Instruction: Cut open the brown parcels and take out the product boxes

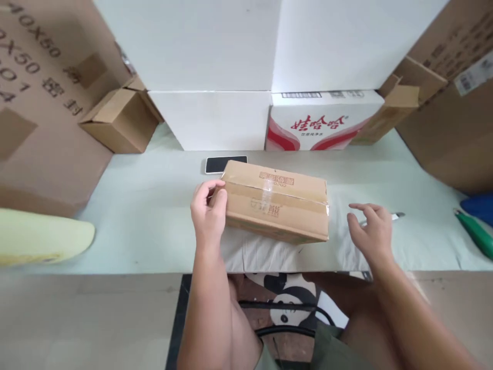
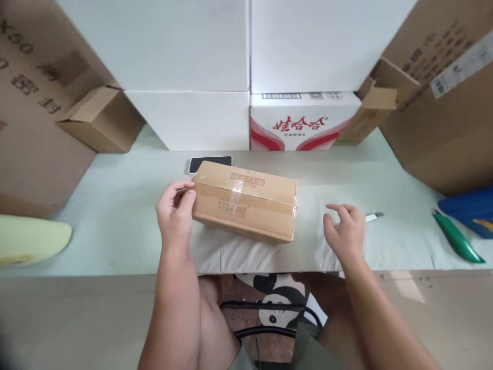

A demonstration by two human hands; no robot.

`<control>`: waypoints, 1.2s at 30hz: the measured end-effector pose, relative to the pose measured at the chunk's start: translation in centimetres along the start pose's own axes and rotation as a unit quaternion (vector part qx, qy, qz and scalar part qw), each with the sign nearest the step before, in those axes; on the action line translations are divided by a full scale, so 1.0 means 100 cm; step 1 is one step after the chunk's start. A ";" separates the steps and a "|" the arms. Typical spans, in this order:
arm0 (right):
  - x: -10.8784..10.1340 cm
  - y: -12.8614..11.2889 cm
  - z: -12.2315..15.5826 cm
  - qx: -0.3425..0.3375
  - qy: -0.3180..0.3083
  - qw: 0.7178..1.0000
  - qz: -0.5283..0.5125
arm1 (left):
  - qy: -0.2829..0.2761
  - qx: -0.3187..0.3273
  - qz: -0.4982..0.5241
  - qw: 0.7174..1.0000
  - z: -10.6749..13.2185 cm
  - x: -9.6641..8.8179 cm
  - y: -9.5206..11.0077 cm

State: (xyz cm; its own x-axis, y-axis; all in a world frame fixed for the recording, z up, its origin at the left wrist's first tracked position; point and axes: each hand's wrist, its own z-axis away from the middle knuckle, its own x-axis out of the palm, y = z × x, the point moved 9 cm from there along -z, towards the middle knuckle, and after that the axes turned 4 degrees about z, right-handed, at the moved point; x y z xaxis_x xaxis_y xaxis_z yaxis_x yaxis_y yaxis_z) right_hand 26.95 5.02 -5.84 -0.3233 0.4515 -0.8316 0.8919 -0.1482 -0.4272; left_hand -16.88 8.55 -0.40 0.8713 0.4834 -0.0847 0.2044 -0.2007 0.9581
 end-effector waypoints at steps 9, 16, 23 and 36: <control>0.020 0.071 -0.012 0.059 -0.154 0.984 0.074 | 0.000 0.026 0.000 1.000 0.008 0.041 0.010; 0.031 0.065 -0.010 -0.035 -0.197 0.979 0.026 | 0.000 0.037 0.022 0.999 0.015 0.080 0.017; 0.017 0.080 -0.010 0.100 -0.201 0.974 0.024 | -0.021 0.048 0.022 0.998 0.022 0.086 0.019; 0.002 0.067 -0.021 0.278 -0.005 0.698 -0.660 | -0.198 0.077 0.120 0.970 0.030 0.097 0.021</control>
State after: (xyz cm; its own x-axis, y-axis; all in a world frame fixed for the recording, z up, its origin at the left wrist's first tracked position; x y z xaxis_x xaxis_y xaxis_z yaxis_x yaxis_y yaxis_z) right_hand 33.60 5.98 -8.09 -0.7527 0.5116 0.4145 -0.4440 0.0704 -0.8932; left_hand -6.65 10.26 -0.08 0.9989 0.0471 0.0087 0.0112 -0.4059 0.9139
